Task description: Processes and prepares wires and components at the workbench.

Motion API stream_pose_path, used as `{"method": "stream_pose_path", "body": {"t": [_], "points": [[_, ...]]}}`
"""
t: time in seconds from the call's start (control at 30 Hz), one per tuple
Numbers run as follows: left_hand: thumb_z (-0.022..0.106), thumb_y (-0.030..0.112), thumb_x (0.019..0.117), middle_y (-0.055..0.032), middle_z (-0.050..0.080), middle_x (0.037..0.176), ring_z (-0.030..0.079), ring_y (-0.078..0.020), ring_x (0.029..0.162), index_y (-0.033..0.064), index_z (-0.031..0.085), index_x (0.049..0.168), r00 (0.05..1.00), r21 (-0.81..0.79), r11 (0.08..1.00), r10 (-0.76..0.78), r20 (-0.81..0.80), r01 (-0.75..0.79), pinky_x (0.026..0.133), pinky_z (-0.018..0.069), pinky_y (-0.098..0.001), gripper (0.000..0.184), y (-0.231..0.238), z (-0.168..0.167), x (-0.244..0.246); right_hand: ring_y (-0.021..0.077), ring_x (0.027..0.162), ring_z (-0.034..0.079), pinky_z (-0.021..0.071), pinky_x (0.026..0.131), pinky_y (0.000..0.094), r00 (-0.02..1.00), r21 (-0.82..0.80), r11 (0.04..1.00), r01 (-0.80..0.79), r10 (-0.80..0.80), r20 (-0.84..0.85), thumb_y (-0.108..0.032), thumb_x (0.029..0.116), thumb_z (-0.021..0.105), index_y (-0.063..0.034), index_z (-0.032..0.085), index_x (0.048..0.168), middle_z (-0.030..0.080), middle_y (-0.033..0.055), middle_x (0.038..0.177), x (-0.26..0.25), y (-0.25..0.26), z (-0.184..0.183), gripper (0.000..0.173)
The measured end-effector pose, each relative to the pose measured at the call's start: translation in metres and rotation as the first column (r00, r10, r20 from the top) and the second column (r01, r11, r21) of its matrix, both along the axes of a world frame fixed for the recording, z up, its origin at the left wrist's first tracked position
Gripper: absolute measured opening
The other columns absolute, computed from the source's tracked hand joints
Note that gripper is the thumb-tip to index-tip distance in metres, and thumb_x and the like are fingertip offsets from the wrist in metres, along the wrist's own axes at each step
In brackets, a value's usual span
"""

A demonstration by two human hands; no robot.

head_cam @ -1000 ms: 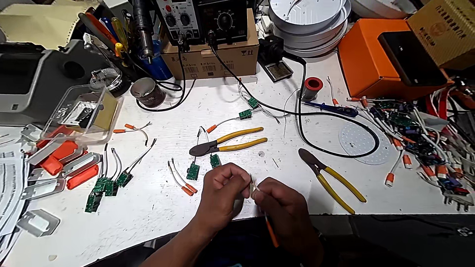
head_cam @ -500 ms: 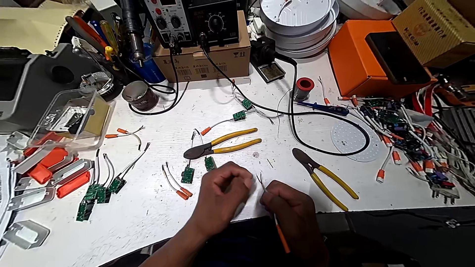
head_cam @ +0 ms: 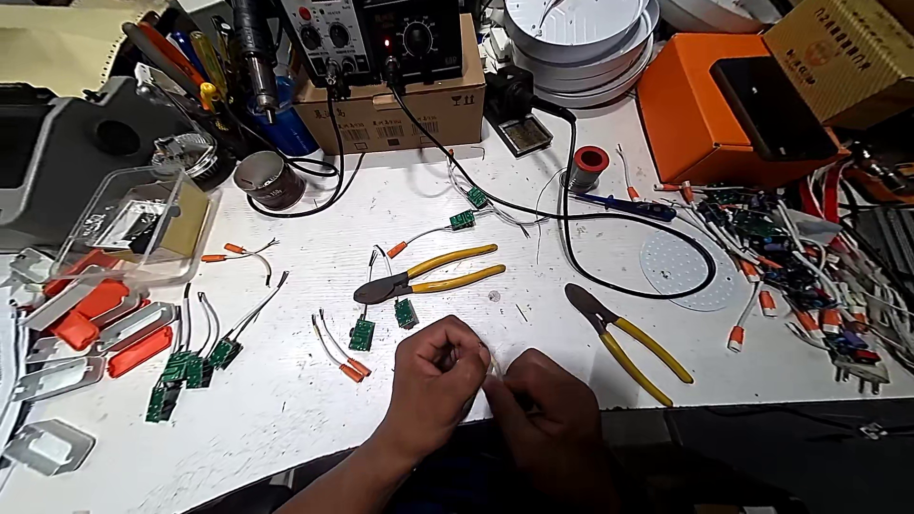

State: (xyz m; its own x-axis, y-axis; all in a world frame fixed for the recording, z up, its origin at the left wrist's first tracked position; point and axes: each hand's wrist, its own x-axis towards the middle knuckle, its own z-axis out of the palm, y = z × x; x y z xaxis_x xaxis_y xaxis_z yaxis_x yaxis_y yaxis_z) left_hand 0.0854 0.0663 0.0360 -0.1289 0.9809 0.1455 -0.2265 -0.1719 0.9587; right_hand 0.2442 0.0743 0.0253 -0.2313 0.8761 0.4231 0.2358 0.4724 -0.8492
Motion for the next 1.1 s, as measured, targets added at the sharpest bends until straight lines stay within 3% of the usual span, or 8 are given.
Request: {"method": "stream_pose_path", "body": {"t": [0.1, 0.4, 0.6, 0.67, 0.77, 0.9, 1.03, 1.1], "points": [[0.067, 0.002, 0.0902, -0.0001, 0.064, 0.078, 0.057, -0.0022, 0.064, 0.0043, 0.067, 0.085, 0.998, -0.012, 0.999, 0.043, 0.047, -0.043, 0.057, 0.0483, -0.0159, 0.006, 0.0, -0.001, 0.004, 0.0065, 0.063, 0.056, 0.0455, 0.054, 0.0207, 0.992, 0.168, 0.984, 0.059, -0.077, 0.104, -0.023, 0.095, 0.069, -0.0091, 0.068, 0.074, 0.057, -0.0005, 0.067, -0.003, 0.0, -0.006, 0.025], [0.067, 0.002, 0.0891, -0.003, 0.066, 0.078, 0.064, -0.0078, 0.068, 0.0045, 0.067, 0.087, 0.976, -0.057, 0.998, -0.021, 0.215, 0.034, 0.064, 0.055, -0.0228, 0.003, 0.002, -0.003, -0.002, 0.0049, 0.063, 0.055, 0.0454, 0.054, 0.0191, 0.998, 0.064, 0.998, -0.021, 0.017, 0.067, -0.024, 0.0962, 0.07, -0.0084, 0.066, 0.075, 0.057, -0.0006, 0.069, -0.002, -0.001, -0.002, 0.027], [0.056, 0.012, 0.0974, 0.0021, 0.06, 0.067, 0.062, -0.0092, 0.064, 0.0127, 0.064, 0.076, 0.941, -0.185, 0.981, 0.003, 0.339, 0.064, 0.068, 0.0561, -0.0283, 0.023, 0.009, 0.002, -0.014, 0.0069, 0.062, 0.054, 0.043, 0.053, 0.0217, 0.986, 0.087, 0.989, -0.119, 0.108, 0.126, -0.023, 0.0975, 0.066, -0.0088, 0.064, 0.071, 0.056, 0.0001, 0.067, 0.006, -0.002, -0.002, 0.03], [0.059, 0.017, 0.101, -0.0007, 0.062, 0.072, 0.063, -0.0109, 0.068, 0.0089, 0.066, 0.085, 0.959, -0.156, 0.987, 0.017, 0.283, 0.029, 0.071, 0.0575, -0.0295, 0.02, 0.011, 0.006, -0.021, 0.0041, 0.064, 0.055, 0.0455, 0.055, 0.0171, 0.994, 0.003, 0.994, -0.106, 0.106, 0.011, -0.02, 0.0969, 0.07, -0.0065, 0.066, 0.075, 0.058, 0.0004, 0.071, 0.008, -0.003, 0.0, 0.026], [0.062, 0.036, 0.1026, 0.0001, 0.069, 0.086, 0.065, -0.0086, 0.077, 0.0063, 0.072, 0.105, 0.985, -0.063, 0.987, -0.139, 0.105, 0.146, 0.075, 0.0566, -0.028, 0.031, 0.005, 0.004, -0.021, 0.0015, 0.063, 0.057, 0.0486, 0.054, 0.0132, 0.994, -0.018, 0.998, -0.067, 0.065, -0.084, -0.018, 0.0966, 0.071, -0.005, 0.065, 0.077, 0.058, 0.0008, 0.073, 0.008, 0.001, 0.005, 0.024], [0.068, 0.014, 0.0985, 0.0002, 0.07, 0.093, 0.063, -0.0025, 0.079, 0.0039, 0.073, 0.1, 0.979, 0.001, 0.981, -0.191, 0.068, 0.192, 0.071, 0.0541, -0.0194, 0.011, 0.002, 0.004, -0.009, 0.002, 0.064, 0.056, 0.047, 0.055, 0.0141, 0.994, -0.013, 0.997, -0.073, 0.072, -0.079, -0.017, 0.0959, 0.072, -0.0041, 0.066, 0.077, 0.06, 0.0015, 0.073, 0.005, 0.003, 0.006, 0.024], [0.071, 0.008, 0.0951, -0.0008, 0.07, 0.085, 0.062, -0.0027, 0.073, 0.0022, 0.072, 0.093, 0.99, -0.01, 0.99, -0.14, 0.006, 0.14, 0.066, 0.0528, -0.0181, 0.006, 0.002, 0.005, -0.009, 0.0026, 0.06, 0.055, 0.0463, 0.051, 0.0165, 0.998, -0.047, 0.997, -0.063, 0.064, 0.03, -0.023, 0.0982, 0.069, -0.0067, 0.065, 0.074, 0.058, -0.0001, 0.07, 0.007, 0.003, 0.007, 0.03], [0.071, 0.007, 0.0936, -0.0001, 0.069, 0.08, 0.063, -0.0035, 0.07, 0.0027, 0.072, 0.09, 0.993, -0.046, 0.992, -0.116, -0.032, 0.115, 0.065, 0.054, -0.0193, 0.006, 0.002, 0.006, -0.01, 0.0037, 0.057, 0.051, 0.0404, 0.049, 0.0193, 0.988, 0.021, 1.0, -0.01, 0.007, 0.157, -0.026, 0.0976, 0.067, -0.0098, 0.062, 0.071, 0.054, -0.0019, 0.067, 0.007, 0.003, 0.005, 0.032]]}}
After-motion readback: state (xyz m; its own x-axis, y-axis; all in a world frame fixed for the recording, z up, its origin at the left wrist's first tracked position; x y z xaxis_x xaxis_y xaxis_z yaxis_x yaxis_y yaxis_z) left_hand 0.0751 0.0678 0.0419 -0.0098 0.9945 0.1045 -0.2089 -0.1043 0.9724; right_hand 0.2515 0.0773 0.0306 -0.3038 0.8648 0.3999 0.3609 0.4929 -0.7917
